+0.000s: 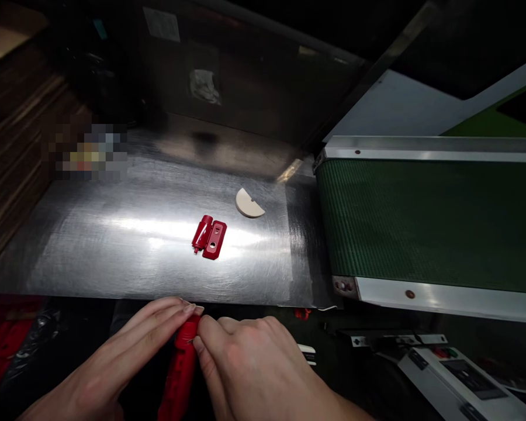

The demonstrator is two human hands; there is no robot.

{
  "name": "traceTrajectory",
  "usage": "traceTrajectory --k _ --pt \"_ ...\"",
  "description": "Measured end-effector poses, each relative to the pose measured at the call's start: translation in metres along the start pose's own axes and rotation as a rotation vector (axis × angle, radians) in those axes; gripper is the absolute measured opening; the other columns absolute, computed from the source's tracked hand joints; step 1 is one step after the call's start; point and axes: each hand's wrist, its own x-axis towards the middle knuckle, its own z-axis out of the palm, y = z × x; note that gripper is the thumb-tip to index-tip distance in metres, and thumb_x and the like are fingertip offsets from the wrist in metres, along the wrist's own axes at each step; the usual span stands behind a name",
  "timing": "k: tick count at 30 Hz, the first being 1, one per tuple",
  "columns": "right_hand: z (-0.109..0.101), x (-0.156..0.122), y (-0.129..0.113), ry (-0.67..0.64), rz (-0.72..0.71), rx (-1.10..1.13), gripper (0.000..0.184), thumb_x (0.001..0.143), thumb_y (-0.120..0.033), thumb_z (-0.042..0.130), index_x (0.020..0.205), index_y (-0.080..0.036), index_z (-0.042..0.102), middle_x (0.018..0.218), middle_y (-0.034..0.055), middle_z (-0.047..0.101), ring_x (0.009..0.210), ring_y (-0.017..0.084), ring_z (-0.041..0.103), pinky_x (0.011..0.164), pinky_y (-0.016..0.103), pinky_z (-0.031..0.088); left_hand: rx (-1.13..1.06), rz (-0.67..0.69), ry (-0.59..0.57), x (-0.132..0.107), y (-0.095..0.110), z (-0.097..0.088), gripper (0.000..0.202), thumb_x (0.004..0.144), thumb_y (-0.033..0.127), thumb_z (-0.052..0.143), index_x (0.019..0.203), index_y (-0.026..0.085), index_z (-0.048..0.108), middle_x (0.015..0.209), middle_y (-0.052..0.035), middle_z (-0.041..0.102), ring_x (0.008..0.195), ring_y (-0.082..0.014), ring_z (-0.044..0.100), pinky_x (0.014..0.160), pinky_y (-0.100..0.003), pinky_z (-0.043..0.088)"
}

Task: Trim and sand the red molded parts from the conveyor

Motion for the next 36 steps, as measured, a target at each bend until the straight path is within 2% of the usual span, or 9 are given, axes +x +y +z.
traceTrajectory --k 10,15,19,24,26,28,31,33,36 --pt "0.000 0.002 0.003 -0.042 0.024 0.043 0.024 0.112 -0.023 0.039 0.100 -0.023 0.061 0.089 0.0005 0.075 0.066 0.019 0.071 0.056 0.033 0.039 0.004 0.016 -0.011 0.006 0.001 -0.001 0.102 0.095 0.025 0.082 0.175 0.018 0.018 0.163 -0.0207 0.055 0.156 -0.0381 0.046 0.125 -0.054 0.049" --pt "-0.004 -0.002 0.004 -0.039 0.075 0.174 0.026 0.115 -0.027 0.038 0.105 -0.025 0.062 0.096 -0.0002 0.075 0.076 0.020 0.072 0.066 0.032 0.045 -0.009 0.007 -0.017 0.008 -0.001 -0.001 0.103 0.093 0.018 0.082 0.174 0.019 0.019 0.164 -0.0216 0.056 0.155 -0.0404 0.049 0.126 -0.057 0.047" --pt "-0.008 -0.002 0.021 -0.009 0.064 0.488 0.036 0.118 -0.041 0.040 0.091 -0.024 0.057 0.085 -0.0035 0.064 0.076 0.016 0.060 0.072 0.029 0.043 0.004 -0.003 -0.042 0.012 -0.002 -0.006 0.104 0.093 0.022 0.082 0.175 0.021 0.018 0.166 -0.0202 0.054 0.156 -0.0405 0.049 0.128 -0.058 0.044" --pt "0.005 0.008 0.057 0.125 0.115 1.102 0.046 0.113 -0.061 0.046 0.094 -0.021 0.058 0.076 -0.0045 0.049 0.061 0.012 0.048 0.057 0.024 0.040 -0.006 -0.037 0.026 0.017 -0.004 -0.008 0.101 0.092 0.024 0.081 0.173 0.024 0.021 0.163 -0.0165 0.056 0.153 -0.0378 0.051 0.128 -0.054 0.046" --pt "0.014 0.014 0.073 0.264 0.222 1.009 0.047 0.112 -0.064 0.043 0.097 -0.021 0.058 0.073 -0.0054 0.050 0.052 0.011 0.048 0.051 0.024 0.040 -0.022 -0.062 0.037 0.018 -0.005 -0.008 0.103 0.090 0.025 0.084 0.173 0.026 0.023 0.163 -0.0152 0.055 0.154 -0.0372 0.050 0.127 -0.052 0.047" --pt "0.024 0.019 0.088 0.416 0.345 0.732 0.048 0.113 -0.063 0.040 0.102 -0.021 0.062 0.073 -0.0036 0.055 0.054 0.014 0.055 0.053 0.027 0.045 -0.035 -0.107 0.017 0.016 -0.008 -0.007 0.107 0.086 0.025 0.089 0.172 0.029 0.025 0.164 -0.0130 0.055 0.155 -0.0364 0.048 0.128 -0.051 0.045" --pt "0.036 0.027 0.111 0.586 0.466 0.428 0.045 0.113 -0.055 0.040 0.119 -0.019 0.068 0.097 0.0071 0.069 0.089 0.026 0.070 0.079 0.038 0.055 -0.119 -0.244 0.035 0.009 -0.017 -0.002 0.112 0.076 0.032 0.098 0.167 0.036 0.033 0.165 -0.0107 0.056 0.152 -0.0373 0.053 0.125 -0.052 0.048" --pt "0.040 0.034 0.121 0.626 0.481 0.341 0.043 0.112 -0.046 0.040 0.129 -0.017 0.066 0.120 0.0147 0.069 0.113 0.034 0.068 0.096 0.048 0.053 -0.288 -0.373 0.111 0.005 -0.025 0.003 0.110 0.073 0.046 0.100 0.163 0.037 0.038 0.165 -0.0132 0.056 0.147 -0.0394 0.059 0.119 -0.052 0.053" --pt "0.029 0.043 0.125 0.607 0.448 0.250 0.041 0.110 -0.040 0.043 0.131 -0.014 0.068 0.133 0.0187 0.064 0.122 0.038 0.065 0.104 0.054 0.050 -0.615 -0.475 0.236 0.002 -0.029 0.009 0.101 0.077 0.066 0.091 0.160 0.035 0.042 0.167 -0.0146 0.054 0.145 -0.0428 0.061 0.113 -0.051 0.057"
